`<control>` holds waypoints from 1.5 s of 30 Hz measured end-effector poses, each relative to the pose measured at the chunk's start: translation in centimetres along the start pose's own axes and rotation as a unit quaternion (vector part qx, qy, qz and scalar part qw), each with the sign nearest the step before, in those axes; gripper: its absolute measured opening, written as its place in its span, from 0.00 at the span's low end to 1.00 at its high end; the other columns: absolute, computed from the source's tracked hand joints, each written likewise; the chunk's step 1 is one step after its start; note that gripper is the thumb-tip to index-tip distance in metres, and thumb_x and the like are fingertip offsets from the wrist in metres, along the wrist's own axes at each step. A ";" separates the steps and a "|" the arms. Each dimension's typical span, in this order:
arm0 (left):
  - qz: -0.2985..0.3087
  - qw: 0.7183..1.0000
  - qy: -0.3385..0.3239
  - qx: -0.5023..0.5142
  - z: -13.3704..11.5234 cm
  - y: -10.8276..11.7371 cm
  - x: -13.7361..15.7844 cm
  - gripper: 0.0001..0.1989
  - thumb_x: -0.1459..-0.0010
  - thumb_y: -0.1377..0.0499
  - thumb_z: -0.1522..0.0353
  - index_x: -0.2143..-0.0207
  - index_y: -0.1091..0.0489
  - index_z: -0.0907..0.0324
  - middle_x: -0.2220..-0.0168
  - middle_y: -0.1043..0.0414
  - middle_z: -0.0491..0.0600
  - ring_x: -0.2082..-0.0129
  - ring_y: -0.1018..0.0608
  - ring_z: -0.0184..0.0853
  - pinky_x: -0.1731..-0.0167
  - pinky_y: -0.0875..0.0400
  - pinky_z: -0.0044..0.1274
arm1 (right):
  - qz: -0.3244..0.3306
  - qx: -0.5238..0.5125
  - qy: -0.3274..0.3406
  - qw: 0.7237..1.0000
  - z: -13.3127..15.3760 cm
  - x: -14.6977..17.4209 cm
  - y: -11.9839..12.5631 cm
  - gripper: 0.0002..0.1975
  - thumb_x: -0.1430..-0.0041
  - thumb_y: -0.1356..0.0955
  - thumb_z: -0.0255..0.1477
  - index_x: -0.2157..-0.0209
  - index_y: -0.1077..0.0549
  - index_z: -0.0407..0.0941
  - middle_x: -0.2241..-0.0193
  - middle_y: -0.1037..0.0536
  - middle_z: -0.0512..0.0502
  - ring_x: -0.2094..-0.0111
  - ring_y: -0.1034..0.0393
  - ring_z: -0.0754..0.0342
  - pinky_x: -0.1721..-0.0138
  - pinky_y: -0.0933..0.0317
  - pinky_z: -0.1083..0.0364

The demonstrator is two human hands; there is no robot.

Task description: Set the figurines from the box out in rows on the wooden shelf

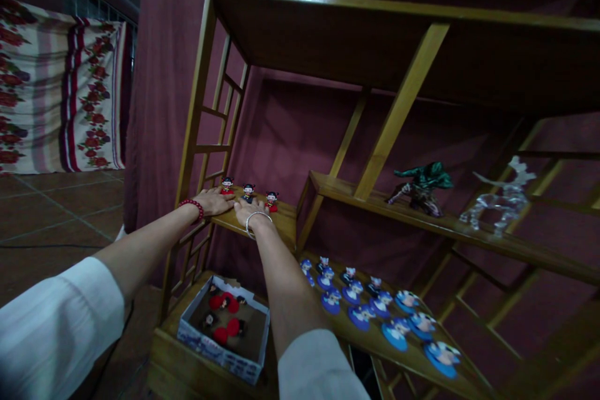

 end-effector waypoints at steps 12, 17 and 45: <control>-0.007 1.000 0.010 0.003 -0.1 0.4 0.4 0.30 0.48 0.62 0.50 0.45 0.47 0.47 0.40 0.53 0.49 0.42 0.48 0.46 0.48 0.53 0.38 | 0.004 0.017 -0.007 1.000 0.0 0.1 0.0 0.26 0.43 0.54 0.45 0.44 0.49 0.57 0.42 0.49 0.47 0.43 0.54 0.43 0.48 0.58 0.43; -0.011 1.000 0.012 -0.001 -0.1 0.4 0.4 0.29 0.48 0.62 0.51 0.45 0.46 0.47 0.40 0.51 0.49 0.43 0.46 0.47 0.49 0.51 0.39 | 0.008 0.012 -0.006 1.000 0.0 0.2 0.0 0.26 0.42 0.53 0.45 0.43 0.50 0.56 0.41 0.51 0.46 0.43 0.56 0.43 0.47 0.60 0.43; -0.043 0.999 -0.012 -0.010 -0.2 0.4 0.4 0.30 0.49 0.62 0.48 0.48 0.41 0.47 0.43 0.45 0.50 0.45 0.42 0.46 0.51 0.47 0.38 | 0.000 0.013 -0.003 1.000 0.0 0.3 0.1 0.26 0.43 0.53 0.46 0.44 0.49 0.57 0.43 0.45 0.48 0.44 0.51 0.44 0.49 0.56 0.44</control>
Point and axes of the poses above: each hand's wrist, its own x-axis away from the middle knuckle, its own y-axis out of the back of the hand, z = x × y, the point moved 8 cm from there along -x, towards the middle knuckle
